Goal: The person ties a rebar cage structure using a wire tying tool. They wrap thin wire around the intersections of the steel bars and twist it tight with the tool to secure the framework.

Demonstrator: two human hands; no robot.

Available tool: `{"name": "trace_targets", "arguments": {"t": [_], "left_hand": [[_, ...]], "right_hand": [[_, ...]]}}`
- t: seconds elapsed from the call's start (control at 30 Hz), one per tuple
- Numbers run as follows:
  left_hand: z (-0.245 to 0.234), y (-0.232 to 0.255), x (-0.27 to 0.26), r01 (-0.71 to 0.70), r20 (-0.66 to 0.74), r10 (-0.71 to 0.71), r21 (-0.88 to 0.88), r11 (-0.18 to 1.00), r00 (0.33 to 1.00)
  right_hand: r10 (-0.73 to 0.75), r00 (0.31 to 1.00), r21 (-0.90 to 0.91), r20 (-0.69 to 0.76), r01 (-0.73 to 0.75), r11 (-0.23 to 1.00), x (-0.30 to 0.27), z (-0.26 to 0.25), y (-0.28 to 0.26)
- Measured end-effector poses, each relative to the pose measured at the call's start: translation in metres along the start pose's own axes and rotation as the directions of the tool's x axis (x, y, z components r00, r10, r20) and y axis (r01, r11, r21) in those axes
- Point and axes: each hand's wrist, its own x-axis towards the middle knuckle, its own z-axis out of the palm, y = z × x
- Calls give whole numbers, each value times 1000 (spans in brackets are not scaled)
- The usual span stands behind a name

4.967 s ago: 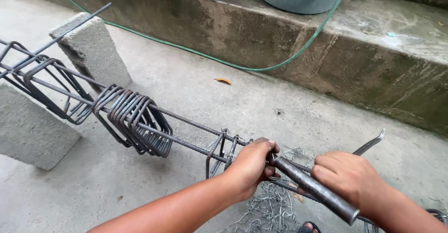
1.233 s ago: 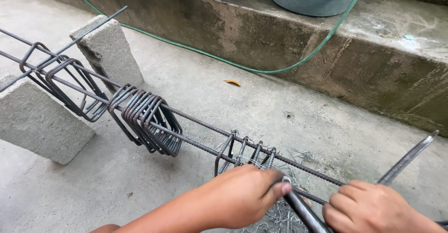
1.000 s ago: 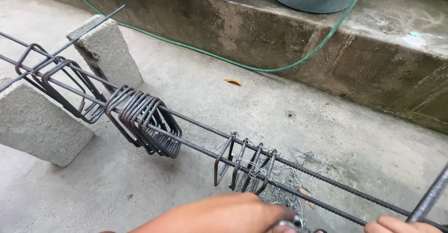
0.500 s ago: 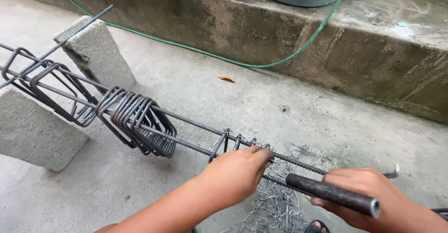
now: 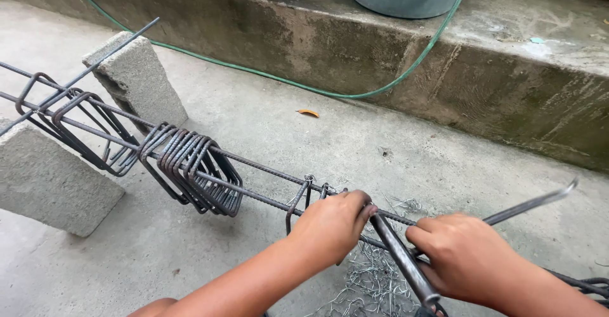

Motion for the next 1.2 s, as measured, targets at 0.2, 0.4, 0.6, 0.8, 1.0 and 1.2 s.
{"name": "trace_targets", "arguments": {"t": [0.2,0.4,0.6,0.8,1.0,1.2], "left_hand": [[-25,15,4,150,88,-136,-189,971,987],[-9,7,2,233,143,-202,-252,939,969],[-10,9,1,82,92,-69,-146,986,993],[-24,15,-3,-14,-20,11,-160,987,1000],[-15,0,2,51,-149,-102,-315,948,984],[-33,6,-9,33,-234,-145,-424,905,961]], "right_hand": [[105,926,131,362,-162,978,17,7,-4],[56,932,-161,359,2,987,19,35,2],[133,840,-51,526,-124,991,24,32,-5],[269,848,-102,457,-251,963,37,24,2],[404,876,-291,265,-326,899,53,16,-9],[457,728,151,511,-599,786,82,-41,-44]]}}
